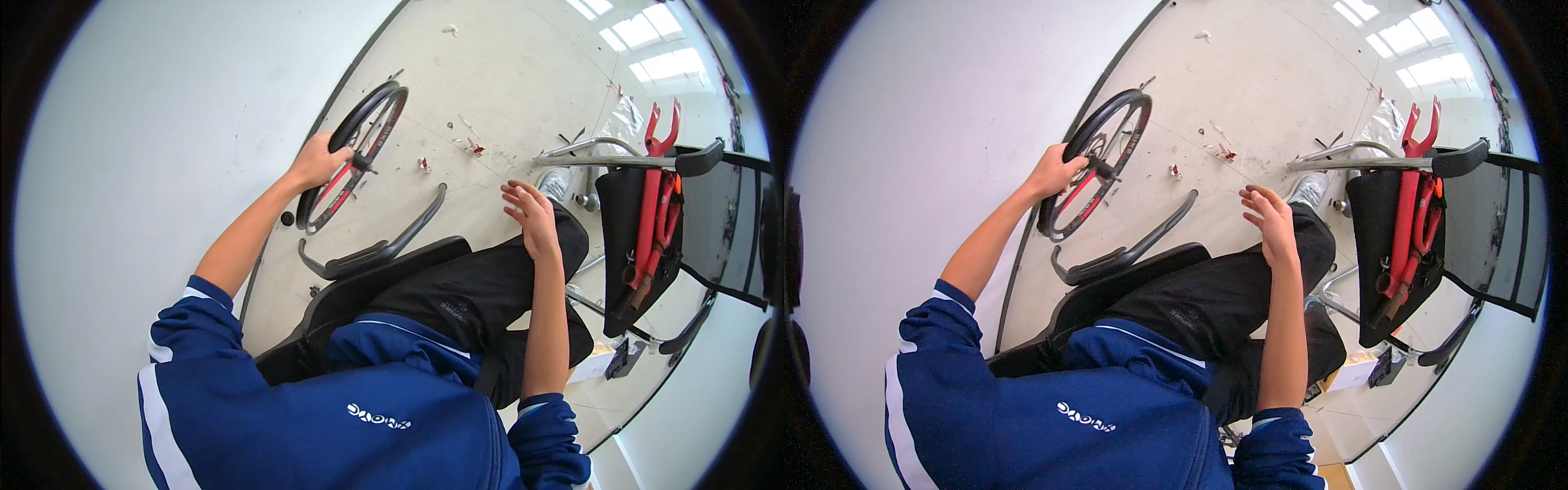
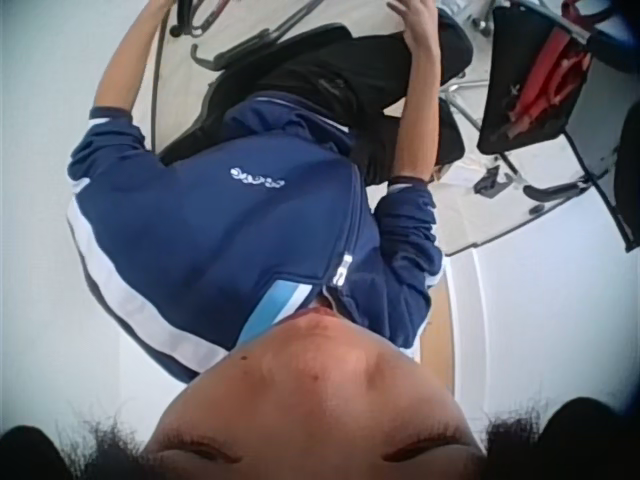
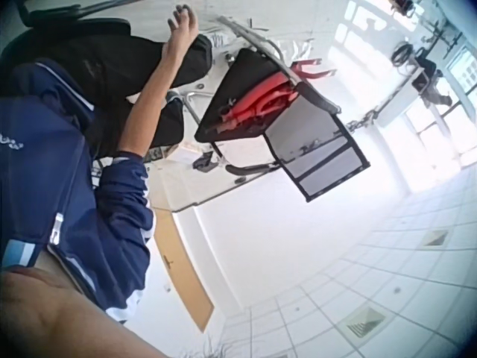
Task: The person assembles a bicycle by attaching a disc brake rotor to a wheel, then mounting a red fork onto a handlebar stem. They secure the components using bolts and washers, working primarily while seated on a chair.
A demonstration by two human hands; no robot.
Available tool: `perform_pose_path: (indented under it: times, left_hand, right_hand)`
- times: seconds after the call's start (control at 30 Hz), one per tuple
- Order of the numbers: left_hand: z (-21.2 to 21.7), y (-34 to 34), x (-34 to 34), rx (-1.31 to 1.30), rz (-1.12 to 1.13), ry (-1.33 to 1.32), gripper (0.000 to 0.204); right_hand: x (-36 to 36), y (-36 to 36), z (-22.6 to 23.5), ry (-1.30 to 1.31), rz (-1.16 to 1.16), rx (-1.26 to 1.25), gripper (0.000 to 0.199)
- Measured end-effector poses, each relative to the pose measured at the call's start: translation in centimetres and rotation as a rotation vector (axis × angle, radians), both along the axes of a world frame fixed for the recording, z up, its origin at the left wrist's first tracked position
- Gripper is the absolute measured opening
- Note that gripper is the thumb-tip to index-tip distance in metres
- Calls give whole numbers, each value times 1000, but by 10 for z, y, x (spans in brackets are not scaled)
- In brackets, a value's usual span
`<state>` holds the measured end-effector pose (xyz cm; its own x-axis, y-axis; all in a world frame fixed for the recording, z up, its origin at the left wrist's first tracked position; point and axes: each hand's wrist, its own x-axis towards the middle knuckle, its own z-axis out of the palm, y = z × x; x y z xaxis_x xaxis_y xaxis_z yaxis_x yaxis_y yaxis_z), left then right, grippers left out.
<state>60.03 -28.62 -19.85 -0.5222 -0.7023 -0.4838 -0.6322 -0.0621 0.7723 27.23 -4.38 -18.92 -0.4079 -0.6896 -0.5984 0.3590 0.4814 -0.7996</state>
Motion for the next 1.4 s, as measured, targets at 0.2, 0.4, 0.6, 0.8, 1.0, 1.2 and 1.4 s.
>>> perform_pose_path:
  times: [0.2, 0.4, 0.6, 0.8, 1.0, 1.2, 1.4]
  left_hand:
    - [4, 7, 39, 128, 74, -98, 20]
    - [-28, 15, 62, 170, -5, -164, 20]
    - [-55, 3, 59, 180, 13, -208, 21]
    - [-59, -48, 31, 201, 28, -212, 31]
    - [-50, -87, 47, -31, 58, -267, 53]
    - [-68, -65, 92, -269, 122, -300, 46]
    - [-71, -84, 102, -256, 77, -496, 46]
  right_hand:
    - [5, 0, 2, -16, -45, -53, 30]
    - [6, -2, 2, 1, 4, -55, 30]
    - [6, -5, 2, 6, 3, -54, 30]
    - [4, -6, -4, 24, 0, -22, 30]
    - [4, -10, -1, 56, 70, -5, 34]
    - [9, -11, 0, 86, 112, 14, 35]
    - [10, -5, -9, 152, 114, 13, 35]
